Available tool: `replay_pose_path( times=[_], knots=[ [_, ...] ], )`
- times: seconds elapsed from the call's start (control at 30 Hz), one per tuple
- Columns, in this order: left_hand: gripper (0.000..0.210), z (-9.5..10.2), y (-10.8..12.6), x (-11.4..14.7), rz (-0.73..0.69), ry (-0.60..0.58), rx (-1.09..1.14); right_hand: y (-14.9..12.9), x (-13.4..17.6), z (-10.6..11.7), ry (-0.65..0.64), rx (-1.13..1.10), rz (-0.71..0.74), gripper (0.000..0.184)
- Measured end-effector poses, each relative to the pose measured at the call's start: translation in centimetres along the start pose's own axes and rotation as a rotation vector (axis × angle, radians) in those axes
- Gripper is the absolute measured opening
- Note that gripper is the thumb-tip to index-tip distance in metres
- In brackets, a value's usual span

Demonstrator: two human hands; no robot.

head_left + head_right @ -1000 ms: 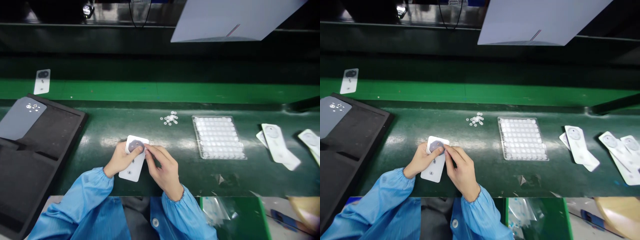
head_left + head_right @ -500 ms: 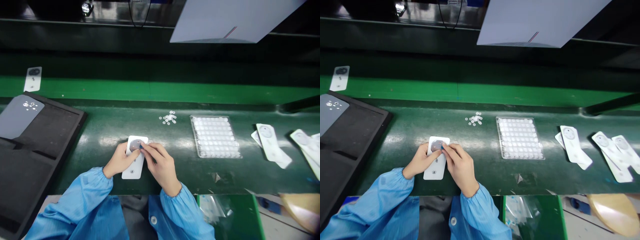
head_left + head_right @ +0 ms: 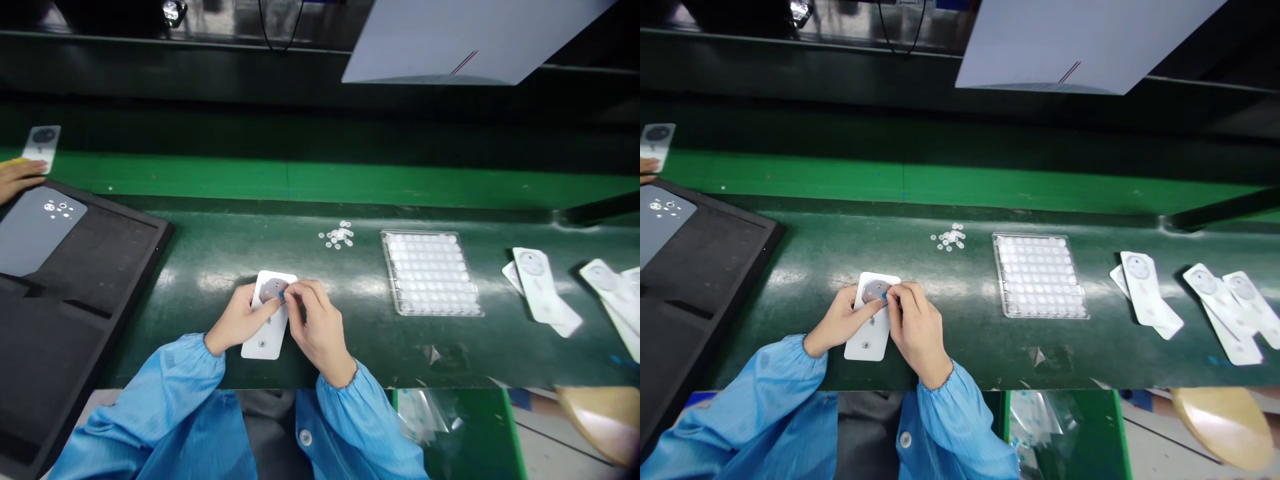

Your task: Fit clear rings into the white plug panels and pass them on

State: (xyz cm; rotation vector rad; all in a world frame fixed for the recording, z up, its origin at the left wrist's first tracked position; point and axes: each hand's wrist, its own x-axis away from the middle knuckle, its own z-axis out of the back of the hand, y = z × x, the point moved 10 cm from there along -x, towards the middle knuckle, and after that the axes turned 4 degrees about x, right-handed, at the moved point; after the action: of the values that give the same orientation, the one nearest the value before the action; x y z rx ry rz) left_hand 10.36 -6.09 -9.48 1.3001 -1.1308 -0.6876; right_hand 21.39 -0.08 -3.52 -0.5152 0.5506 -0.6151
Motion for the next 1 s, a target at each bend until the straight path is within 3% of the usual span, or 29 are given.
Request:
replay_pose_path(
  times=[0.13, 0.23, 0.3, 0.37, 0.43, 0.5, 0.57, 0.63, 0.73, 0.8, 0.9, 1.0],
  knots=[
    [0.025, 0.2, -0.5, 0.0, 0.076, 0.028, 0.092, 0.8, -0.3, 0.5, 0.034, -0.272, -0.148, 0.013],
    [0.029, 0.1, -1.2, 0.0, 0.152, 0.029, 0.168, 2.9, 0.8, 2.2, 0.064, -0.473, -0.311, 0.017],
    [0.034, -0.2, -1.7, 0.1, 0.203, 0.003, 0.252, 6.3, 3.5, 4.9, 0.135, -0.546, -0.462, 0.019],
    [0.039, -0.3, -1.9, 0.2, 0.235, -0.008, 0.311, 11.4, 8.4, 9.2, 0.304, -0.552, -0.652, 0.022],
    [0.040, -0.2, -2.0, 0.2, 0.241, 0.005, 0.318, 16.8, 15.0, 13.5, 0.452, -0.481, -0.846, 0.028],
    [0.040, 0.0, -1.9, 0.1, 0.234, 0.017, 0.296, 20.8, 21.4, 16.9, 0.451, -0.199, -1.014, 0.032],
    [0.041, 0.1, -1.7, -0.1, 0.222, 0.024, 0.265, 23.0, 26.5, 19.5, 0.474, 0.116, -1.154, 0.031],
    [0.041, 0.1, -1.6, -0.3, 0.223, 0.024, 0.233, 22.8, 28.5, 20.9, 0.530, 0.389, -1.186, 0.026],
    [0.044, 0.3, -1.5, -0.5, 0.221, 0.040, 0.198, 19.5, 24.2, 20.7, 0.619, 0.626, -0.956, 0.030],
    [0.045, 0.5, -1.2, -0.6, 0.200, 0.051, 0.169, 17.3, 18.1, 18.8, 0.623, 0.524, -0.717, 0.035],
    [0.046, 0.8, -0.9, -0.7, 0.164, 0.054, 0.121, 15.1, 7.4, 14.2, 0.459, 0.261, -0.406, 0.032],
    [0.048, 1.1, -1.1, -0.7, 0.151, 0.061, 0.098, 14.4, -1.3, 9.6, 0.274, 0.175, -0.253, 0.038]
  ],
)
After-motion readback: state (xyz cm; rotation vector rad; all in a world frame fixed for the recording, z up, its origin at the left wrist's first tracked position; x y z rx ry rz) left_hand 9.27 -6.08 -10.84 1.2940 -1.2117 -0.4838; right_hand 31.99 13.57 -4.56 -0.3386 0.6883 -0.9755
